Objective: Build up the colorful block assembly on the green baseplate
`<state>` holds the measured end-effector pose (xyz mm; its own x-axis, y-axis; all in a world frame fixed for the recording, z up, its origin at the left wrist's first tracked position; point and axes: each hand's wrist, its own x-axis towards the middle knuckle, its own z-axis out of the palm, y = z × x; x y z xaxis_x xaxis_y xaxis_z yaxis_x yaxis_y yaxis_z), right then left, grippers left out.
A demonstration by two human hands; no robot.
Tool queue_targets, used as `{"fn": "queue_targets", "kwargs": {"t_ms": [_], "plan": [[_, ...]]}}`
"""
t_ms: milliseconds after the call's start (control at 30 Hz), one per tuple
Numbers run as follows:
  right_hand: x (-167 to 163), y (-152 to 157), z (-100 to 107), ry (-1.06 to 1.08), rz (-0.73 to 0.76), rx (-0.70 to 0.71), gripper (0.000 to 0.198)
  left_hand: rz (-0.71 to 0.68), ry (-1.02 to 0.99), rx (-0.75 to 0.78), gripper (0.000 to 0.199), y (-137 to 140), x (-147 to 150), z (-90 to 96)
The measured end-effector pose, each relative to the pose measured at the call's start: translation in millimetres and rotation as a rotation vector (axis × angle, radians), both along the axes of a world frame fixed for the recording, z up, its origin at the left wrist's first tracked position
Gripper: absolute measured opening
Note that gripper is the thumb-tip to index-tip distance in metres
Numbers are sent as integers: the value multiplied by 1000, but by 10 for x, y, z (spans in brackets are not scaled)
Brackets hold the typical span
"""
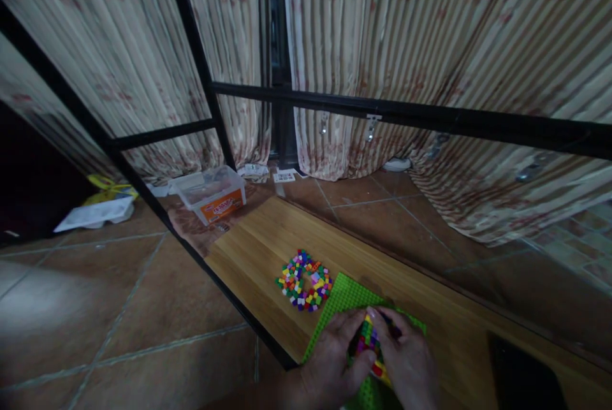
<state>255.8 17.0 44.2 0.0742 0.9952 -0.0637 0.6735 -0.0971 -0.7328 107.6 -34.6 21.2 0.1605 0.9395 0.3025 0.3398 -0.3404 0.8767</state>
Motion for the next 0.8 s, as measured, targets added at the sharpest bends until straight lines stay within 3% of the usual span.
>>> {"fn": "queue_targets", "kwargs": {"t_ms": [333, 800], "plan": [[83, 1, -205, -6, 29, 85, 44, 2, -20, 19, 66, 37, 17, -67], [77, -14, -148, -64, -1, 48, 49, 3, -60, 35, 63, 32, 31, -74]]}}
